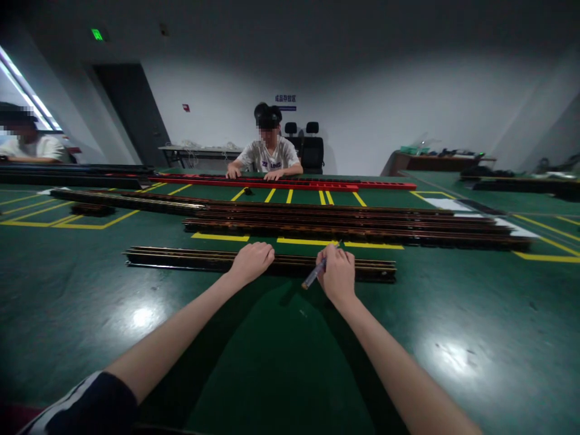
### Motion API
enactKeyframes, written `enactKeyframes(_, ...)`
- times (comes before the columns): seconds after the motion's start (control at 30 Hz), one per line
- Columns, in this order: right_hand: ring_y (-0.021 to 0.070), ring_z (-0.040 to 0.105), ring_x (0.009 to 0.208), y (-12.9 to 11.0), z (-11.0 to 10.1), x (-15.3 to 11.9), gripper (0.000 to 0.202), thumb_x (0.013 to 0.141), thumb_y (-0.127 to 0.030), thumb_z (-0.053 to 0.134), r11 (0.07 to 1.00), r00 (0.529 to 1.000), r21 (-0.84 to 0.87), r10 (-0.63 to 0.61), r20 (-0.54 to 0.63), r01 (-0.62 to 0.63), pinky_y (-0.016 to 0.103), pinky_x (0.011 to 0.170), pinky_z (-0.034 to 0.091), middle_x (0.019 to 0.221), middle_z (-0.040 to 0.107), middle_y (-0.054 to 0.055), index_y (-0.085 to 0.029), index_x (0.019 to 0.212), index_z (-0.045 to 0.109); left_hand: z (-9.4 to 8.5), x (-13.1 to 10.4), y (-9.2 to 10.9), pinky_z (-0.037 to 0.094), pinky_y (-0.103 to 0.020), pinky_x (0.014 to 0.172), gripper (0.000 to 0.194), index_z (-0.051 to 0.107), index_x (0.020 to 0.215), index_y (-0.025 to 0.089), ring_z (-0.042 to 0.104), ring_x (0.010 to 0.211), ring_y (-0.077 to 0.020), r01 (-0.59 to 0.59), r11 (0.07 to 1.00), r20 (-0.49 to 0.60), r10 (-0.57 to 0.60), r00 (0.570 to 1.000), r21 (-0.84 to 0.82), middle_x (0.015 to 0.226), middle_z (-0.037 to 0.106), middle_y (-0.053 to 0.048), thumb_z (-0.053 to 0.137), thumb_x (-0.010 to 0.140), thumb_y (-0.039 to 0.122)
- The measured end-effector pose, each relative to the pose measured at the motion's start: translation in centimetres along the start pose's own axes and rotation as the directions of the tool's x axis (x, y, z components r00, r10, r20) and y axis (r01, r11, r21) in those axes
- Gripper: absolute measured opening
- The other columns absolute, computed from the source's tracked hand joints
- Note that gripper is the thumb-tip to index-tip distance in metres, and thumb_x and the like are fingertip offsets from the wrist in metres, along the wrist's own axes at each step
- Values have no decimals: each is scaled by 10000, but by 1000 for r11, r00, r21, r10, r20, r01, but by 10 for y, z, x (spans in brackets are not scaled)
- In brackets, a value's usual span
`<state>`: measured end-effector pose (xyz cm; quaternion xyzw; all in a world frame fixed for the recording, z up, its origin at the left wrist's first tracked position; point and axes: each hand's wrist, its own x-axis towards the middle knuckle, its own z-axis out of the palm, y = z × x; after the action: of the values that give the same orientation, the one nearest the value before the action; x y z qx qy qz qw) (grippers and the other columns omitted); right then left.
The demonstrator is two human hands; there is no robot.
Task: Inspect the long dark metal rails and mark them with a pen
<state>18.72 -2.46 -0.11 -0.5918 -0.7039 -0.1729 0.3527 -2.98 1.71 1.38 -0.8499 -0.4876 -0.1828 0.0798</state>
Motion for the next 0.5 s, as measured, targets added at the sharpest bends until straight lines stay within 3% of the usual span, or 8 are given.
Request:
enactKeyframes(0.13, 230, 620, 766, -21, 9, -2, 116, 906, -191, 374, 989, 989, 65, -137, 61, 133, 349, 773, 391, 790, 662, 84, -206, 834, 463, 5, 11, 29, 502, -334, 726, 384, 628, 855, 118, 658, 790, -203, -4, 1000, -21, 4, 1000, 1, 832, 688, -111, 279, 970, 229)
enactKeyframes(0.23, 227, 627, 741, -22, 12, -1, 113, 910, -189, 377, 988, 984, 59, -145, 104, 139, 342, 764, 398, 768, 665, 78, -202, 840, 465, 8, 16, 44, 506, -336, 745, 310, 607, 904, 115, 664, 821, -208, 12, 998, -23, -14, 1000, -60, 860, 690, -113, 316, 964, 205)
enactKeyframes(0.33, 230, 630, 735, -14, 12, 1, 111, 915, -228, 400, 994, 986, 19, -110, 128, 108, 337, 733, 392, 760, 668, 71, -210, 822, 458, 8, 20, 48, 508, -309, 736, 259, 588, 949, 116, 658, 834, -192, 26, 975, -26, -33, 999, -221, 895, 688, -107, 336, 957, 176)
enactKeyframes(0.43, 223, 631, 736, -3, 12, 5, 106, 908, -245, 418, 997, 985, -8, -76, 158, 78, 326, 699, 376, 757, 670, 64, -213, 815, 456, -4, 21, 50, 498, -287, 767, 214, 584, 886, 151, 638, 853, -165, -1, 890, -141, -71, 987, -455, 920, 679, -75, 374, 933, 150)
enactKeyframes(0.5, 223, 629, 731, 3, 13, 6, 128, 917, -267, 406, 999, 988, -32, -33, 152, 38, 328, 692, 366, 741, 673, 59, -216, 810, 455, -23, 21, 57, 484, -291, 749, 250, 558, 754, 176, 618, 797, -160, -56, 822, -261, -115, 958, -567, 812, 657, -46, 377, 927, 170)
